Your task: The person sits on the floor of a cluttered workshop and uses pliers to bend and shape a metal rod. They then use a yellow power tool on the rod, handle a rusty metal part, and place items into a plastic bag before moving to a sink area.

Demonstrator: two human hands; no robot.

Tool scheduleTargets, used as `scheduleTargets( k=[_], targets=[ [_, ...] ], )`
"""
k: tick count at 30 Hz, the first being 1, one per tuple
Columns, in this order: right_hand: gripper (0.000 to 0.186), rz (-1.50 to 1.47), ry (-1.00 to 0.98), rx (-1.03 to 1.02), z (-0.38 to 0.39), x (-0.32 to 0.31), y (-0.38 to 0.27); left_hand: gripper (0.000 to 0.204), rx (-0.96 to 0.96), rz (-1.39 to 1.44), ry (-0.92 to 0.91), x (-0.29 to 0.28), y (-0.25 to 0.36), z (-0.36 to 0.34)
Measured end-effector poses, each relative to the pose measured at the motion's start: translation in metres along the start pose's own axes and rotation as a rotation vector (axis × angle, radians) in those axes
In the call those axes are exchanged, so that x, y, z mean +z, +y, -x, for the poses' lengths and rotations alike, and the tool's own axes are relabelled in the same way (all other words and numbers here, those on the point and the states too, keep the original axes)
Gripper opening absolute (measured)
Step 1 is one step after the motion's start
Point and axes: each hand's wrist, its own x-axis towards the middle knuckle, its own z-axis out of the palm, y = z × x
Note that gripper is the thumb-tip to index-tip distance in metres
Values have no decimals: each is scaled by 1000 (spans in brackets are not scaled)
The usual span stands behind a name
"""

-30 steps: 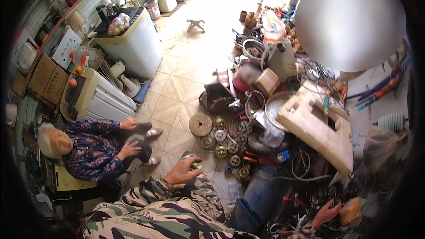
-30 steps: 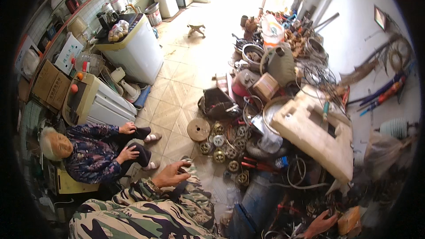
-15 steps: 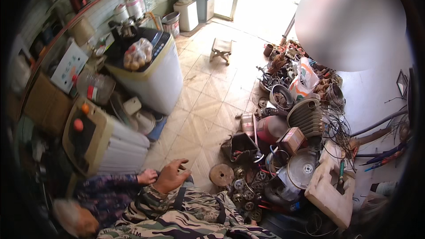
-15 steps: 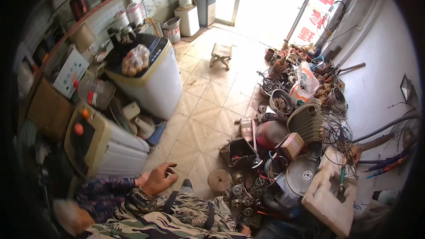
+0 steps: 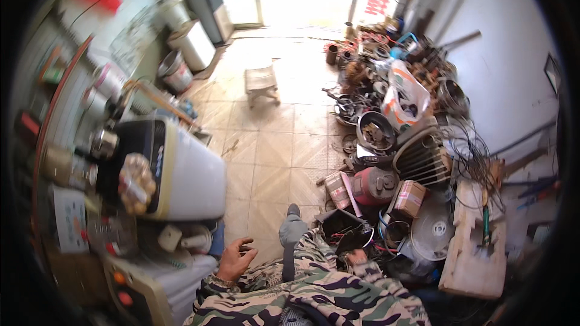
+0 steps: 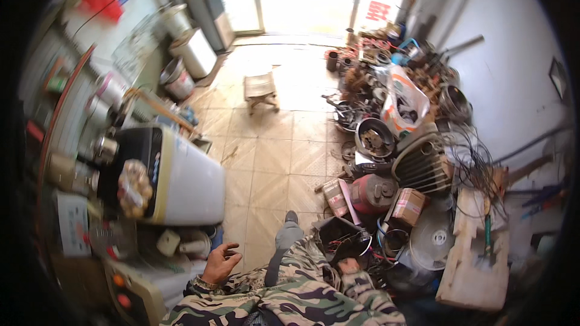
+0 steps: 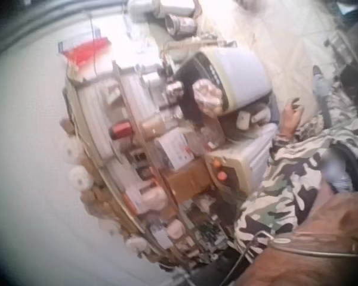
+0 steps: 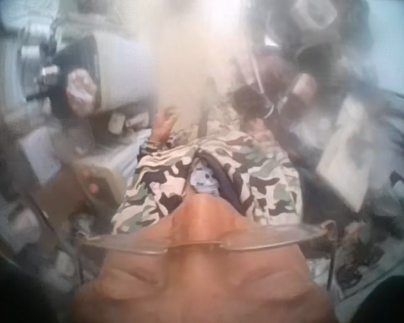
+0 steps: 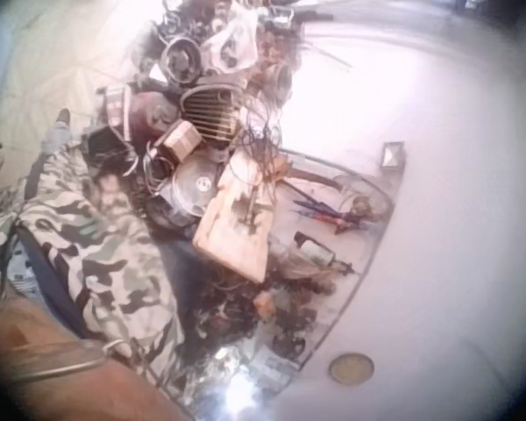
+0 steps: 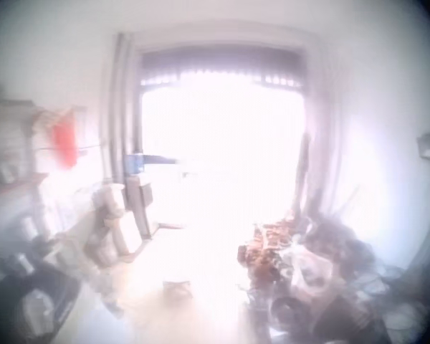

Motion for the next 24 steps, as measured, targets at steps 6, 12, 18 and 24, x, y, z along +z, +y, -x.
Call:
scheduleTargets(
  k=[6,12,18,24],
  targets=[
    [37,-145,-295,-55,-225,-38,-310,39,-33,-26,128,-67,74,-132],
    [32,-266,-241,-150,-381,-61,-468,39,-102,54,49,-93,121,-295],
    [34,-29,-326,180,-514,-3,-415,40,-156,154,-77,-140,134,-495],
    [37,87,-406,400,-610,-26,-452,27,-447,877,-60,-186,122,-661]
  ],
)
